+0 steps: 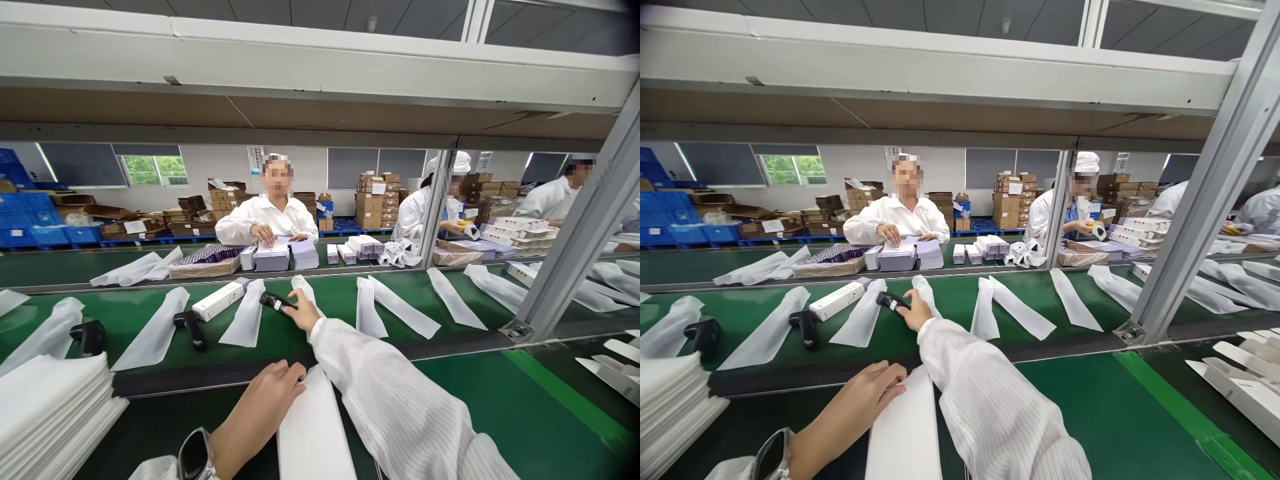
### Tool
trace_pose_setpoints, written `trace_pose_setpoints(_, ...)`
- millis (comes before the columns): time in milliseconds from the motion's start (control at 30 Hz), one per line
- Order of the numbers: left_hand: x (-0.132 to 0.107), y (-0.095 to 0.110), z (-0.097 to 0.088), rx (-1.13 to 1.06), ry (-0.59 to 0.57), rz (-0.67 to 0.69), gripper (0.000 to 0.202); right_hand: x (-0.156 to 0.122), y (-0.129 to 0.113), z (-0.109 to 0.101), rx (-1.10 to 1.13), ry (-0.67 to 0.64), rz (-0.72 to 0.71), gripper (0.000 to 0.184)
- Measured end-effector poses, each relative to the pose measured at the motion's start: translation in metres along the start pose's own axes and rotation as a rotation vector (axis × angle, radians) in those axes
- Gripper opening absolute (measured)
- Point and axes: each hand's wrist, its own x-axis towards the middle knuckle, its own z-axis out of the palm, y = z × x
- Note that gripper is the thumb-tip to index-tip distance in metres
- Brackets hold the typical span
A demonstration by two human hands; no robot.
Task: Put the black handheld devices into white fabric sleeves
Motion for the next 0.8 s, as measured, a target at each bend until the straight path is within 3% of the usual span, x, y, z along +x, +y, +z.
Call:
trace_pose_setpoints(100,0.001,-0.003,0.004,0.12,0.055,0.069,0.013,-0.011,-0.006,-0.021,0.557,0.003,0.101,0.05)
trace_pose_setpoints(200,0.002,-0.007,0.007,0.211,0.112,0.168,0.012,-0.038,-0.02,-0.048,0.963,-0.13,0.08,0.076)
trace_pose_setpoints(300,0.003,-0.011,0.01,0.239,0.161,0.165,0.015,-0.066,-0.033,-0.075,0.964,-0.3,0.02,0.095)
trace_pose_setpoints(400,0.003,-0.012,0.01,0.221,0.193,0.145,0.019,-0.083,-0.038,-0.088,0.887,-0.352,0.015,0.1)
trace_pose_setpoints(633,0.004,-0.013,0.011,0.107,0.183,0.099,0.012,-0.085,-0.033,-0.084,0.827,-0.298,-0.05,0.098)
trace_pose_setpoints(800,0.003,-0.014,0.011,0.072,0.178,0.111,0.017,-0.084,-0.033,-0.083,0.793,-0.243,-0.052,0.098)
